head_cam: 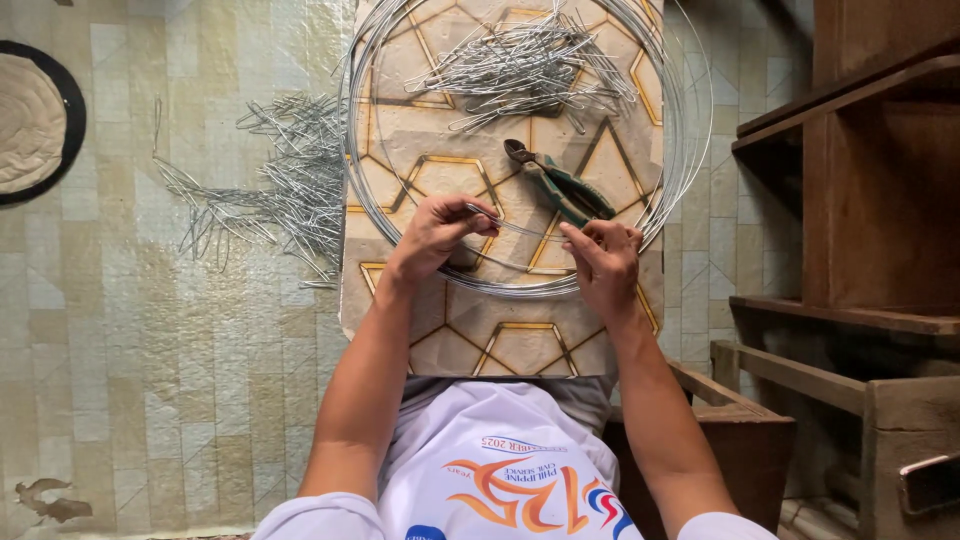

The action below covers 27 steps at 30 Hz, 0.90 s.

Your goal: Cutting small segments of wire from a large coil using wire cutters

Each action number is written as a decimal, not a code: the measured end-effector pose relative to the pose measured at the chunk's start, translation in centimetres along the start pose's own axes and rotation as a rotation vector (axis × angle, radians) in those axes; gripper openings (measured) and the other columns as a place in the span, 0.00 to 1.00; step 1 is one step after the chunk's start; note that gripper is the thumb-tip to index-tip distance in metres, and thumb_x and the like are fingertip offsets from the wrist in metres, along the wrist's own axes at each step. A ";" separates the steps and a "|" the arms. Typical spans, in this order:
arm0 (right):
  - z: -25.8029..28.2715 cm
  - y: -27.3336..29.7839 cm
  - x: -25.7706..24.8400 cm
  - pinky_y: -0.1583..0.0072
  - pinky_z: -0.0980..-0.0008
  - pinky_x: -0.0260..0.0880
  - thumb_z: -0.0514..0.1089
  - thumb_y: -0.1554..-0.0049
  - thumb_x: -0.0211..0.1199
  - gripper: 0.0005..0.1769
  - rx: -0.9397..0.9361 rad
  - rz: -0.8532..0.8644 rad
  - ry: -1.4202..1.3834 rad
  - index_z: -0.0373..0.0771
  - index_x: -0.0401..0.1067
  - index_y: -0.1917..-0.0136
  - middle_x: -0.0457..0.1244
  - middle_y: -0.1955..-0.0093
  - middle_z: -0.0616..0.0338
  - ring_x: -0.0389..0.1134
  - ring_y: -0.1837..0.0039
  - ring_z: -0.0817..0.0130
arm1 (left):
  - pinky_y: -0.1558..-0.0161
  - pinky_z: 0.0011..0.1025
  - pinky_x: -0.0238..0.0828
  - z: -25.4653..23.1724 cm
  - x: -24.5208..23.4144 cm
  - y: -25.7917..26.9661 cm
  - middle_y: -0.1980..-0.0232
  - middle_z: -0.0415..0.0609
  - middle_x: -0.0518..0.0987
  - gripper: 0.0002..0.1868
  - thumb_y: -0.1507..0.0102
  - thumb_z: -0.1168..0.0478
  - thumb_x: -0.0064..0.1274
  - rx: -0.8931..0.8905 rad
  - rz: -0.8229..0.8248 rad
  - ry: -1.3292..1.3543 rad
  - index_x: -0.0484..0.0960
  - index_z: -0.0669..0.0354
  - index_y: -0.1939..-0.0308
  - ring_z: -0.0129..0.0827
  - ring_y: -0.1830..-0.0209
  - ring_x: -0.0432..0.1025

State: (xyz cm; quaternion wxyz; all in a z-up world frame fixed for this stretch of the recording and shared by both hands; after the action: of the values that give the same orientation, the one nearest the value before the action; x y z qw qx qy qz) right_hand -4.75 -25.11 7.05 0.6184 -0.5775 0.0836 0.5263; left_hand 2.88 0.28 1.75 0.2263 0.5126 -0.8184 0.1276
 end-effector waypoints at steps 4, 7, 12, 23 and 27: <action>0.2 0.0 -0.1 0.41 0.63 0.59 0.47 0.37 0.65 0.11 -0.002 -0.005 -0.004 0.50 0.81 0.42 0.64 0.51 0.61 0.67 0.51 0.65 | 0.52 0.29 0.81 -1.6 1.0 0.3 0.62 0.54 0.85 0.07 0.35 0.73 0.58 0.004 0.005 0.010 0.85 0.71 0.54 0.33 0.59 0.81; 0.5 -0.3 -0.2 0.40 0.62 0.58 0.46 0.37 0.65 0.10 0.016 0.039 -0.021 0.50 0.81 0.43 0.65 0.56 0.64 0.67 0.52 0.64 | 0.52 0.30 0.80 -1.2 0.8 0.1 0.63 0.55 0.85 0.07 0.36 0.74 0.58 0.011 -0.005 0.010 0.86 0.71 0.55 0.34 0.60 0.81; -0.1 0.3 0.1 0.40 0.64 0.57 0.45 0.40 0.69 0.05 0.070 0.027 -0.042 0.51 0.81 0.49 0.66 0.58 0.67 0.67 0.52 0.67 | 0.52 0.30 0.80 -1.4 0.9 0.1 0.63 0.54 0.86 0.07 0.36 0.74 0.58 -0.028 -0.007 -0.008 0.86 0.71 0.54 0.34 0.60 0.82; 0.4 0.9 0.5 0.40 0.64 0.62 0.45 0.42 0.69 0.06 0.160 -0.006 -0.064 0.52 0.82 0.50 0.67 0.58 0.67 0.69 0.51 0.66 | 0.52 0.29 0.79 -1.3 0.6 0.1 0.64 0.53 0.86 0.07 0.36 0.73 0.58 -0.041 0.009 -0.066 0.86 0.69 0.54 0.31 0.61 0.81; 0.0 1.4 1.0 0.43 0.66 0.65 0.45 0.42 0.70 0.04 0.177 -0.021 -0.115 0.50 0.82 0.52 0.67 0.59 0.66 0.70 0.52 0.65 | 0.52 0.28 0.79 -1.4 0.7 0.0 0.64 0.52 0.86 0.07 0.36 0.72 0.58 -0.037 0.014 -0.079 0.87 0.69 0.55 0.30 0.61 0.80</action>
State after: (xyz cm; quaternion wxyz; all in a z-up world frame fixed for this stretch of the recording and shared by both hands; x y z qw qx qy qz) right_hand -5.40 -24.87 5.47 0.6762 -0.4903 0.0879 0.5428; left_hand 2.93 0.36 3.27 0.2026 0.5069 -0.8326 0.0937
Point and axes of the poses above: each hand's wrist, its own y-axis away from the middle knuckle, its own x-axis out of the palm, z = x × y, the point moved 3 cm from there along -y, towards the middle knuckle
